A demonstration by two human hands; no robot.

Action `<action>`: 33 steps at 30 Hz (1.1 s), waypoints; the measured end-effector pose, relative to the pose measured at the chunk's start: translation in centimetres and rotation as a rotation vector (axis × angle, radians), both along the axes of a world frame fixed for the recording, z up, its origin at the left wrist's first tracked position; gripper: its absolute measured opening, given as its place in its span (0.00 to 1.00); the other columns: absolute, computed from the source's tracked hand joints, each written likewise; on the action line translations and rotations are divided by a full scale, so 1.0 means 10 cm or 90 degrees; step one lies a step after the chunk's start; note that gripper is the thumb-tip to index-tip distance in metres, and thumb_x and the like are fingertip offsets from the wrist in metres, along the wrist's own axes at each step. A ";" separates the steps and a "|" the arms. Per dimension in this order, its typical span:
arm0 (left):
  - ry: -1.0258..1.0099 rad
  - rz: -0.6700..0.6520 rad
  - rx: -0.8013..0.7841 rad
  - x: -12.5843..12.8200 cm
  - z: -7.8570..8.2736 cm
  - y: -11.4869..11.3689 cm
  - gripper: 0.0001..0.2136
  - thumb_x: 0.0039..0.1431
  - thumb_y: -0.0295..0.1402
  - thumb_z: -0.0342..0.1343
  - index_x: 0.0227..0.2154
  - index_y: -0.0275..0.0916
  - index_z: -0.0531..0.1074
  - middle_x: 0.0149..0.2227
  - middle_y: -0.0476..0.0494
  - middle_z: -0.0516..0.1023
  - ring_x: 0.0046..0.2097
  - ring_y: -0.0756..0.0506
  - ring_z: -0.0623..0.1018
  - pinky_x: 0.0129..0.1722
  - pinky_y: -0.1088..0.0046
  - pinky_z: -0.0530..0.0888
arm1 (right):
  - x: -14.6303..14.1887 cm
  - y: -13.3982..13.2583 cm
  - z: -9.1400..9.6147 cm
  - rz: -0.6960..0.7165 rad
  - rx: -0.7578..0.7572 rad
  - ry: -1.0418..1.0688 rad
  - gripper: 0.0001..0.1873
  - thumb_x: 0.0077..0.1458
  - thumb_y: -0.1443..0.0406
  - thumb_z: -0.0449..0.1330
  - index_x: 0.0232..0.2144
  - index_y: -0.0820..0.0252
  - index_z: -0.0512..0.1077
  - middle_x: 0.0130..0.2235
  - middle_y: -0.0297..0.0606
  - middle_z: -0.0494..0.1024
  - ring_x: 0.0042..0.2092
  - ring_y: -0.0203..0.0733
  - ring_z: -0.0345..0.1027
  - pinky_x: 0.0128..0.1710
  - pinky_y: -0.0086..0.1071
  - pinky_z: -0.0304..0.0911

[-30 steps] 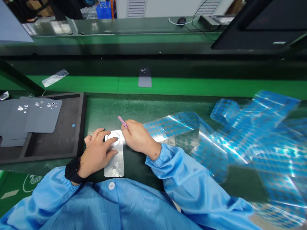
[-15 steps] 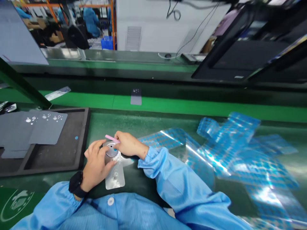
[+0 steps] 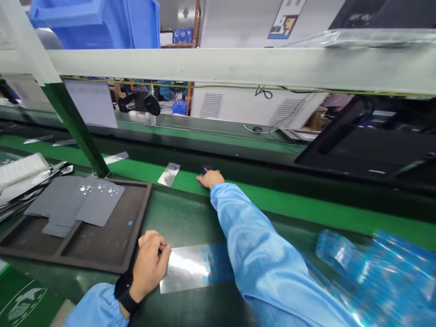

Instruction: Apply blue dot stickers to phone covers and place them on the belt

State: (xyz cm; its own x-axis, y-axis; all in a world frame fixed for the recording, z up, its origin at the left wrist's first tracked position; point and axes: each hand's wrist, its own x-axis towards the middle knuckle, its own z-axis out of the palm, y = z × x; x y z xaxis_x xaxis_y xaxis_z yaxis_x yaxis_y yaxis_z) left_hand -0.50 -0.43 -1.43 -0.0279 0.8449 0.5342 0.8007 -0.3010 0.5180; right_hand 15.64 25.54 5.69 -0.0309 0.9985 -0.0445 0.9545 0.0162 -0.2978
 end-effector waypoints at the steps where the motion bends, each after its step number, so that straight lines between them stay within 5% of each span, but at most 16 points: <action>1: -0.004 0.005 0.001 0.00 0.00 0.00 0.07 0.58 0.25 0.49 0.25 0.40 0.61 0.25 0.48 0.69 0.33 0.46 0.71 0.35 0.68 0.65 | 0.00 -0.02 -0.03 -0.007 -0.005 -0.003 0.22 0.53 0.61 0.61 0.45 0.76 0.74 0.45 0.65 0.76 0.50 0.56 0.70 0.47 0.40 0.62; 9: -0.188 0.049 -0.031 -0.05 -0.01 0.01 0.02 0.58 0.31 0.50 0.33 0.40 0.64 0.32 0.44 0.73 0.36 0.45 0.75 0.38 0.65 0.72 | -0.01 -0.38 0.28 -0.065 0.073 0.077 0.16 0.53 0.70 0.53 0.40 0.74 0.76 0.42 0.62 0.78 0.43 0.56 0.74 0.39 0.37 0.64; 11: -0.294 0.053 -0.072 -0.06 0.03 0.02 0.07 0.58 0.35 0.51 0.38 0.40 0.64 0.37 0.41 0.74 0.40 0.44 0.76 0.41 0.64 0.73 | 0.02 -0.74 0.28 -0.039 0.067 0.216 0.16 0.52 0.70 0.51 0.37 0.70 0.76 0.36 0.53 0.80 0.36 0.49 0.75 0.33 0.33 0.64; 14: -0.477 0.023 -0.155 -0.09 0.16 0.05 0.15 0.56 0.38 0.54 0.44 0.41 0.60 0.45 0.39 0.73 0.43 0.45 0.77 0.41 0.66 0.75 | 0.04 -1.51 0.15 0.082 -0.071 0.520 0.15 0.47 0.70 0.51 0.33 0.65 0.76 0.28 0.40 0.78 0.27 0.39 0.69 0.25 0.28 0.60; 18: -0.608 -0.067 -0.275 -0.15 0.34 0.07 0.27 0.50 0.36 0.59 0.51 0.42 0.54 0.43 0.43 0.75 0.40 0.46 0.79 0.40 0.68 0.75 | 0.06 -2.24 -0.01 0.152 -0.259 0.628 0.10 0.45 0.66 0.57 0.30 0.62 0.76 0.23 0.32 0.72 0.22 0.32 0.59 0.20 0.26 0.54; 23: -0.512 -0.111 -0.338 -0.26 0.33 0.01 0.28 0.51 0.33 0.58 0.55 0.40 0.58 0.46 0.43 0.76 0.44 0.45 0.78 0.46 0.64 0.74 | 0.34 -2.22 -0.01 -0.087 -0.106 0.786 0.12 0.40 0.57 0.61 0.24 0.61 0.73 0.23 0.35 0.71 0.22 0.33 0.58 0.21 0.30 0.57; 26: -0.410 -0.118 -0.356 -0.25 0.30 -0.07 0.26 0.51 0.28 0.57 0.55 0.39 0.61 0.51 0.41 0.74 0.48 0.44 0.76 0.51 0.62 0.72 | 0.47 -2.21 0.02 -0.118 -0.037 0.696 0.15 0.39 0.51 0.62 0.22 0.57 0.73 0.28 0.41 0.75 0.28 0.41 0.66 0.28 0.37 0.64; 30: -0.247 -0.149 -0.361 -0.11 0.26 0.00 0.26 0.49 0.26 0.58 0.54 0.37 0.65 0.56 0.36 0.71 0.57 0.39 0.71 0.59 0.58 0.67 | 0.59 -2.22 -0.17 -0.107 -0.121 0.543 0.19 0.39 0.44 0.62 0.24 0.49 0.78 0.29 0.48 0.77 0.29 0.48 0.69 0.32 0.46 0.65; 33: -0.140 -0.121 -0.350 -0.04 0.18 0.11 0.28 0.50 0.27 0.58 0.56 0.36 0.64 0.58 0.31 0.67 0.60 0.35 0.68 0.58 0.53 0.69 | 0.61 -2.11 -0.47 -0.119 -0.152 0.568 0.16 0.36 0.43 0.63 0.20 0.45 0.75 0.24 0.49 0.74 0.23 0.45 0.64 0.29 0.50 0.60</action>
State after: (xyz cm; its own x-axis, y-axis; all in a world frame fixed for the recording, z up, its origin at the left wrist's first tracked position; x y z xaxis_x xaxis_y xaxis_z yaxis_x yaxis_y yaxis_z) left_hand -0.93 0.69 0.37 0.0908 0.9957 0.0186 0.6161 -0.0709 0.7845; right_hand 21.74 4.41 1.01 0.0079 0.9581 -0.2864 0.3524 -0.2707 -0.8958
